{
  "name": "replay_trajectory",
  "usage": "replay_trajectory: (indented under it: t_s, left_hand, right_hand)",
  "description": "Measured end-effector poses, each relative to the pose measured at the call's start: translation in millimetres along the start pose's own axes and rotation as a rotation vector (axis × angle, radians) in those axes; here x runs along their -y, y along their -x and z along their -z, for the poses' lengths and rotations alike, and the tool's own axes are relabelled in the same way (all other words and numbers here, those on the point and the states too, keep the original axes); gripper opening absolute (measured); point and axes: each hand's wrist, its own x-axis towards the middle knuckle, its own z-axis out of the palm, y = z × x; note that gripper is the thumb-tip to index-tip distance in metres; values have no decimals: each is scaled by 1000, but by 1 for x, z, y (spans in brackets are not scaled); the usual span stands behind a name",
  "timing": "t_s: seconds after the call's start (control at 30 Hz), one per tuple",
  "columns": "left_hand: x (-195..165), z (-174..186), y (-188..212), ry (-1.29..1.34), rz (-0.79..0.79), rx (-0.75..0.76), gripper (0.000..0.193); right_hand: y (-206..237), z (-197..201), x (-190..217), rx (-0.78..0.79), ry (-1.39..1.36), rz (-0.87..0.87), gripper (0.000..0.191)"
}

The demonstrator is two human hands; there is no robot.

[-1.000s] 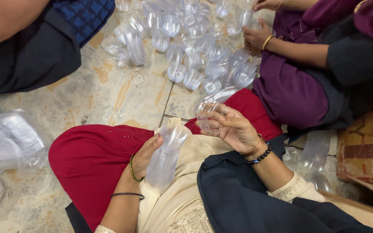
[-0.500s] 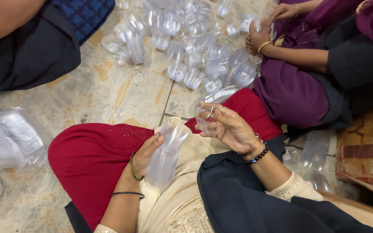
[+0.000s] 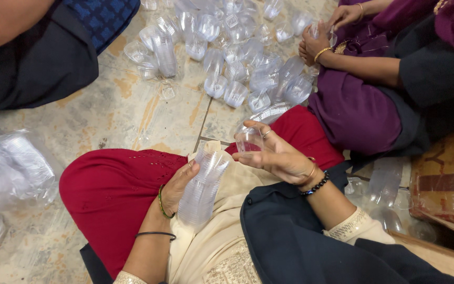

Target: The person sits on the floor and nests clear plastic cups one by one into a long stacked sleeve, then places completed stacks into a cardboard box beside them. Other workers around them handle loose cups on the floor in the same way.

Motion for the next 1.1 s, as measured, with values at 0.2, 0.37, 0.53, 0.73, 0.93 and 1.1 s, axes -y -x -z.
replay_trajectory:
  t_s: [0.2,0.37,0.53,0.73,0.93,1.1]
  left_hand:
    - [-1,0,0,-17,-2,10,64]
    - [-2,-3,1,-41,4,-10,65]
    - [-3,-4,3,-42,-12,5,65]
    - [-2,-2,0,-18,-1,18,65]
    - [-1,-2,0,-30,-3,11,65]
    - [-2,-3,2,-34,-9,6,65]
  right_hand:
    - [8,-9,8,-96,229,39,76]
    - [10,-14,5,-27,218,133,77]
    - [16,-21,0,-4,182,47,73]
    - [12,-22,-2,-54,92,10,72]
    - [10,-23,-6,-68,259,-18,78]
    - [8,-15,-9,-22,82,-66,61]
